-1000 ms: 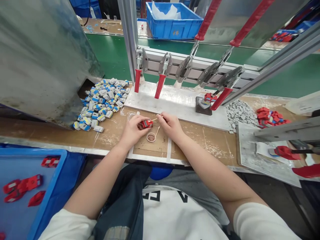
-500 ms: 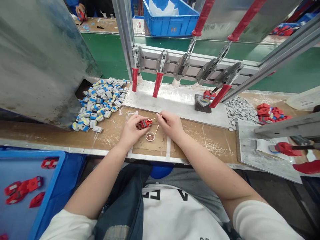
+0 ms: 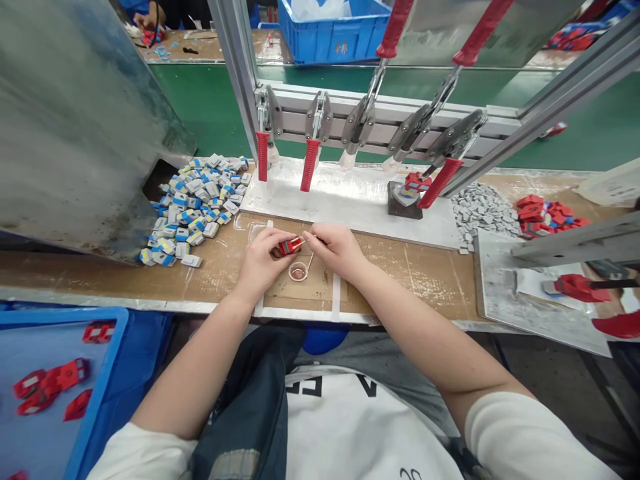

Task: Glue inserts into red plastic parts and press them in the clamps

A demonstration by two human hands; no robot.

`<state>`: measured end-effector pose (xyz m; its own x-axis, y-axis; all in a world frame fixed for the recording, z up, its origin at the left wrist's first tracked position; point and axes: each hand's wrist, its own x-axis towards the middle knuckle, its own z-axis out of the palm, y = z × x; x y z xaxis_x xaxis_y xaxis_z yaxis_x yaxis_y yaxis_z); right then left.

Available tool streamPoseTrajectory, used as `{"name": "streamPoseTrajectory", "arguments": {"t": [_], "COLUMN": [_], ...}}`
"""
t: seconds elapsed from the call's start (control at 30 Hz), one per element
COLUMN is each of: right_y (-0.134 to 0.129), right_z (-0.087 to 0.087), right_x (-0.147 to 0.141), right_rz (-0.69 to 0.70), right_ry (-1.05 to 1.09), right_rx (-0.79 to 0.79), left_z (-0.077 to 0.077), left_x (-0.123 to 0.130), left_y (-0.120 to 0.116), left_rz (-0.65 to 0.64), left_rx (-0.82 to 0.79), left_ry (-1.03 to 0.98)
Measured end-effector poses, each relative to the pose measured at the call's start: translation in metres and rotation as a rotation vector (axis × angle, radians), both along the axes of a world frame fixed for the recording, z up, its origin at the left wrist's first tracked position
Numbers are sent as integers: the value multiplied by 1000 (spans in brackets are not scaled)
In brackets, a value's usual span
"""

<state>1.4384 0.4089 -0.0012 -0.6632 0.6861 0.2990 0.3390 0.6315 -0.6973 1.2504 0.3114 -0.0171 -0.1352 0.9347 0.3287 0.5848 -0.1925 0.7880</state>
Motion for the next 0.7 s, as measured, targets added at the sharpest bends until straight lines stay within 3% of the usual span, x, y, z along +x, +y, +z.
{"name": "streamPoseTrajectory", "arguments": {"t": [0.2, 0.37, 0.5, 0.6, 0.7], "right_y": [0, -9, -4, 8, 18], "right_z": [1, 4, 15, 33, 51], "right_x": [4, 19, 21, -2, -57], "right_rz": [-49, 308, 363, 313, 349], "right_ry": [100, -115, -287, -280, -342], "right_rx": [-8, 49, 179, 226, 329], "left_z": [1, 8, 11, 8, 3], "left_x": [2, -1, -15, -26, -34], "left_y": [2, -18, -62, -94, -111], "left_rz": [7, 117, 207, 276, 328], "left_rx": [-8, 13, -73, -123, -77], "left_ry": [-4, -118, -291, -436, -574]}}
